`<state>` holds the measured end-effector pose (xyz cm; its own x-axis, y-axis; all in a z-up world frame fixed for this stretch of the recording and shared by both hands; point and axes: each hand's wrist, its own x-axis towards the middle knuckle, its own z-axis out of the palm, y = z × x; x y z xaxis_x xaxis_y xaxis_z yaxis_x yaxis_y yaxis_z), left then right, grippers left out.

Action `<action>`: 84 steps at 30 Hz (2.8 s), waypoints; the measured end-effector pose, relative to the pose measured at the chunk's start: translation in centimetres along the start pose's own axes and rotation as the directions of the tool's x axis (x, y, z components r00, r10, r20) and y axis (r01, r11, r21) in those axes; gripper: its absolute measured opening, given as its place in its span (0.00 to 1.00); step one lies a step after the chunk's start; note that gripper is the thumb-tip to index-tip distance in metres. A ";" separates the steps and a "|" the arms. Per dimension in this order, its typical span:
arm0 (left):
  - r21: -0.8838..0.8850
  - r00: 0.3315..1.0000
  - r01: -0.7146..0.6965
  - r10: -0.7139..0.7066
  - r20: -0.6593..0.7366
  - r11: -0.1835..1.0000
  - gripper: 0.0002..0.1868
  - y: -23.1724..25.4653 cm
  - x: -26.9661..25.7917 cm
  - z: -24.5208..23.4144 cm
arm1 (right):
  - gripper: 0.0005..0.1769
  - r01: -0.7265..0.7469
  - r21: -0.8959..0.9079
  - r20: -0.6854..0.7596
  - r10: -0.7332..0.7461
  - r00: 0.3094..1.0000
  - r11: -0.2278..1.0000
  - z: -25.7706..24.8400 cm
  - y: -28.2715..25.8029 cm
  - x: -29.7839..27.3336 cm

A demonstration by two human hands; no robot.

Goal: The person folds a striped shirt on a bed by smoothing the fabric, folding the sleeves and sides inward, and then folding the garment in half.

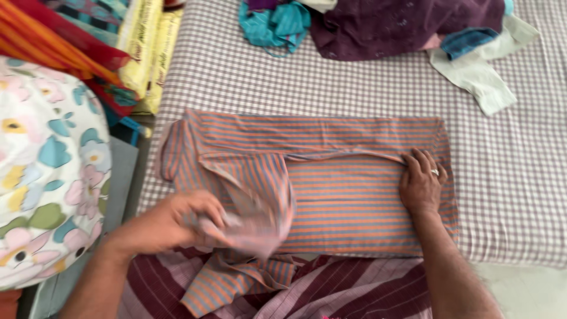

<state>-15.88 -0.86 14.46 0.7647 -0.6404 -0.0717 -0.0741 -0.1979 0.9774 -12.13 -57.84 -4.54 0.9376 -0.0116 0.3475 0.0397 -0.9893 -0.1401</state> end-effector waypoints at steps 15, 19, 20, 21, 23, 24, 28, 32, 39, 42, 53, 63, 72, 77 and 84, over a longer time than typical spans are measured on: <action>0.744 0.829 0.447 0.083 -0.553 0.497 0.31 -13.3 14.2 1.4 | 0.19 -0.061 -0.023 0.024 0.062 0.998 0.998 0.6 0.4 -0.2; 0.763 0.831 0.531 -0.049 -0.554 0.368 0.40 -17.0 15.5 0.2 | 0.11 -0.121 -0.059 -0.087 0.116 0.989 0.991 1.0 0.7 -0.7; 0.771 0.824 0.546 -0.041 -0.566 0.327 0.42 -17.9 15.0 -0.5 | 0.06 -0.163 -0.095 -0.129 0.150 0.980 0.982 1.1 0.9 -1.0; 0.774 0.829 0.539 -0.047 -0.557 0.332 0.42 -18.6 14.3 -1.0 | 0.06 -0.169 -0.103 -0.123 0.156 0.980 0.980 1.1 1.3 -1.1; 0.832 0.881 0.413 0.069 -0.468 0.371 0.42 -19.5 13.3 -1.7 | 0.06 -0.272 -0.016 -0.164 0.266 0.950 0.962 1.6 1.8 -1.0; 0.833 0.883 0.409 0.068 -0.464 0.371 0.42 -19.4 13.5 -1.7 | 0.06 -0.277 -0.017 -0.163 0.271 0.949 0.961 1.9 2.0 -0.9; 0.868 0.868 0.450 0.124 -0.481 0.210 0.37 -15.7 14.5 0.3 | 0.08 -0.269 0.069 -0.162 0.277 0.947 0.961 2.1 2.3 -0.9; 0.762 0.867 0.447 -0.017 -0.498 0.468 0.22 -9.5 14.7 8.1 | 0.11 -0.333 0.160 -0.124 0.353 0.927 0.929 1.5 2.5 -0.5; 0.762 0.934 0.308 -0.026 -0.357 0.569 0.22 -9.3 12.8 12.8 | 0.09 -0.383 0.035 0.047 0.381 0.923 0.923 -1.4 3.4 1.0; 0.763 0.950 0.278 -0.047 -0.310 0.583 0.23 -8.3 12.3 10.9 | 0.07 -0.307 -0.034 0.127 0.308 0.943 0.951 -2.9 3.3 1.7; 0.802 0.882 0.242 0.220 -0.416 0.546 0.21 -11.2 23.0 9.6 | 0.17 0.210 0.263 0.135 -0.252 0.958 0.942 1.4 -8.5 9.1; 0.828 0.916 0.350 0.024 -0.400 0.437 0.39 -15.5 24.7 9.3 | 0.38 0.201 0.165 0.474 -0.257 0.842 0.966 4.4 -15.3 11.2; 0.813 0.907 0.365 0.024 -0.421 0.454 0.43 -15.2 24.1 9.5 | 0.38 0.265 0.168 0.470 -0.313 0.825 0.950 4.7 -9.7 10.0; 0.825 0.911 0.373 -0.001 -0.412 0.424 0.42 -15.9 24.3 9.4 | 0.33 0.057 -0.010 0.405 -0.049 0.913 0.998 2.0 0.9 10.0; 0.842 0.910 0.403 -0.065 -0.408 0.359 0.42 -15.8 24.4 9.5 | 0.33 0.148 -0.128 0.293 -0.105 0.950 0.981 1.8 -1.8 10.0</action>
<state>-2.11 -20.40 -4.65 0.9625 -0.2671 -0.0474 -0.2571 -0.9539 0.1549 -2.15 -55.94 -2.49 0.9880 0.1357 0.0731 0.1336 -0.9905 0.0327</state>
